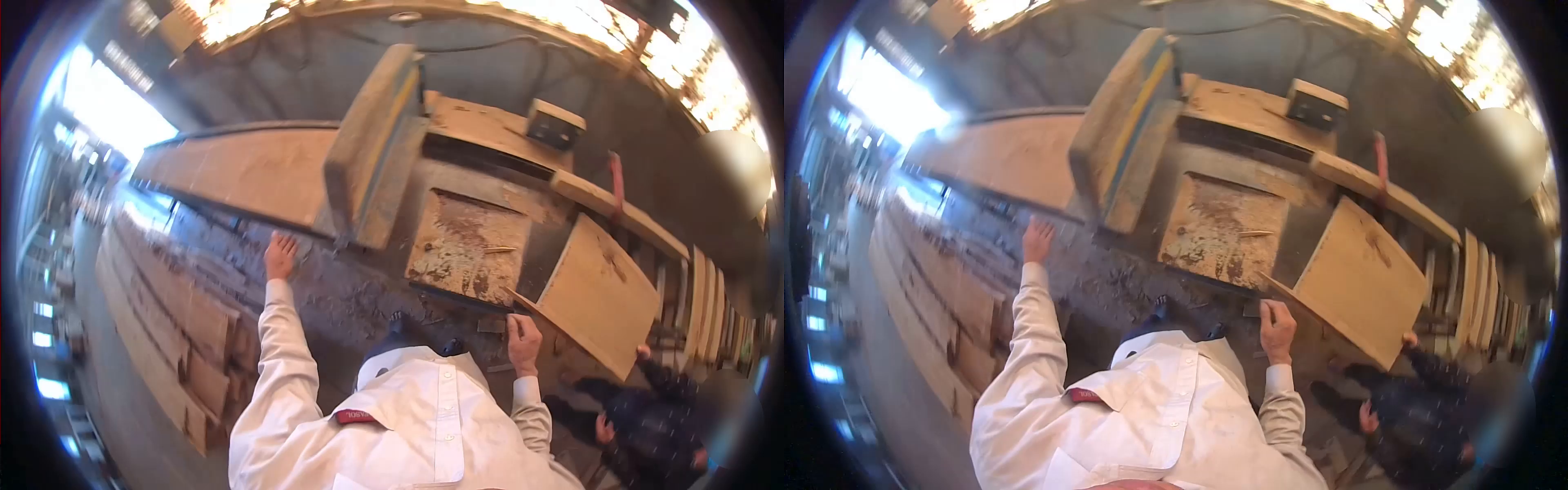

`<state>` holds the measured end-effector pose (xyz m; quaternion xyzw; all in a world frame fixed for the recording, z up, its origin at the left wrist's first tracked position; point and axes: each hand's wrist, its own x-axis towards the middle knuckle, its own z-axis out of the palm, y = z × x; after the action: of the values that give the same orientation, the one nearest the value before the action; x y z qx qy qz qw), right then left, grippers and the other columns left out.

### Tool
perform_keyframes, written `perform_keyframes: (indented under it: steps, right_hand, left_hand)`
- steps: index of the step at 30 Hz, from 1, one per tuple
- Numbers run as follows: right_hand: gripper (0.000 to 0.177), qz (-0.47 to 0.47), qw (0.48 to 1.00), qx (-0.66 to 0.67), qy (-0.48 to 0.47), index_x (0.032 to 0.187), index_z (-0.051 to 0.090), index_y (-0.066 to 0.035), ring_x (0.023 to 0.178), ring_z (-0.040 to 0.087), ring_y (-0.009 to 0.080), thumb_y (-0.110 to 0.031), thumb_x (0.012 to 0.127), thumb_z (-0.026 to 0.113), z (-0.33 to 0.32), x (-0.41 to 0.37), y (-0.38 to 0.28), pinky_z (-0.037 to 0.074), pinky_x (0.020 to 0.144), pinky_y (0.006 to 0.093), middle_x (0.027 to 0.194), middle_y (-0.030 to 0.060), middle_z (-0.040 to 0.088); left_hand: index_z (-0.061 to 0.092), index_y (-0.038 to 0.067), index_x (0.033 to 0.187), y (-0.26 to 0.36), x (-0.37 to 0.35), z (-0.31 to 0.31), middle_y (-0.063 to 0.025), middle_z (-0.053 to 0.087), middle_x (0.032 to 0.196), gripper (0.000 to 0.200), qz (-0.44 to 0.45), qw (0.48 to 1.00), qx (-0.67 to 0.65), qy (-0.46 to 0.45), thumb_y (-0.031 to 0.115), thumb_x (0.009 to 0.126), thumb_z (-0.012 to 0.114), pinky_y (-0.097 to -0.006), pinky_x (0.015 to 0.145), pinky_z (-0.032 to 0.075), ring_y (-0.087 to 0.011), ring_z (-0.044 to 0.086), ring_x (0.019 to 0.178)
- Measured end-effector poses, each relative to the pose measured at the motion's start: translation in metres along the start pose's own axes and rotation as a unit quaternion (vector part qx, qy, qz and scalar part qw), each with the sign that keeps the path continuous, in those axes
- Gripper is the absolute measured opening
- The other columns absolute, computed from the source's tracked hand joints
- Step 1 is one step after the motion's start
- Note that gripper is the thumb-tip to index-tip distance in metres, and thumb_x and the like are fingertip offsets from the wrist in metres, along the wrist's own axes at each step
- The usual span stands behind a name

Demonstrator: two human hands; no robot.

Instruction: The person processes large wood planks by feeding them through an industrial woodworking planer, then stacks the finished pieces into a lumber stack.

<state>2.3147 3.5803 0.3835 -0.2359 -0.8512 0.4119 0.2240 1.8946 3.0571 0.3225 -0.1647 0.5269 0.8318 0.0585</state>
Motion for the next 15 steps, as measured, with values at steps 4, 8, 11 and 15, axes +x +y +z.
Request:
perform_keyframes:
  steps: [4, 8, 11, 15]
  right_hand:
    - [0.016, 0.062, 0.998, -0.001, 0.007, 0.098, 0.073, -0.001, 0.079, 0.071, 0.025, -0.016, 0.095, 0.069, 0.009, -0.014, -0.02, 0.054, 0.072, 0.0335, 0.09, 0.0125, 0.073]
    - [0.019, 0.089, 0.995, 0.032, 0.034, 0.101, 0.072, -0.001, 0.08, 0.071, 0.0264, -0.019, 0.096, 0.069, 0.02, -0.03, -0.032, 0.055, 0.072, 0.0341, 0.094, 0.014, 0.073]
    - [0.019, 0.144, 0.987, 0.063, 0.032, 0.103, 0.072, -0.001, 0.08, 0.071, 0.0263, -0.019, 0.096, 0.069, 0.036, -0.038, -0.035, 0.055, 0.073, 0.0341, 0.094, 0.0141, 0.073]
    - [0.023, 0.176, 0.974, 0.138, 0.032, 0.105, 0.072, -0.001, 0.08, 0.07, 0.0253, -0.022, 0.096, 0.068, 0.063, -0.043, -0.032, 0.055, 0.074, 0.0341, 0.095, 0.0145, 0.073]
  left_hand:
    - [0.04, -0.005, 0.145, 0.01, 0.072, -0.006, -0.0238, 0.051, 0.143, 0.062, -0.094, 0.989, 0.011, -0.112, 0.041, 0.105, 0.052, -0.0535, 0.113, 0.043, -0.0413, 0.051, 0.133]
    - [0.052, -0.002, 0.136, 0.008, 0.1, 0.015, -0.0175, 0.059, 0.131, 0.057, -0.116, 0.992, 0.039, -0.045, 0.043, 0.102, 0.06, -0.0517, 0.104, 0.05, -0.0368, 0.057, 0.123]
    - [0.056, -0.003, 0.131, 0.003, 0.059, 0.038, -0.0151, 0.061, 0.126, 0.054, -0.058, 0.994, 0.091, 0.026, 0.041, 0.101, 0.063, -0.0502, 0.098, 0.053, -0.0329, 0.061, 0.116]
    - [0.059, -0.004, 0.126, 0.004, 0.045, 0.031, -0.0143, 0.064, 0.121, 0.05, -0.036, 0.993, 0.112, 0.005, 0.038, 0.1, 0.066, -0.0493, 0.093, 0.057, -0.0302, 0.064, 0.109]
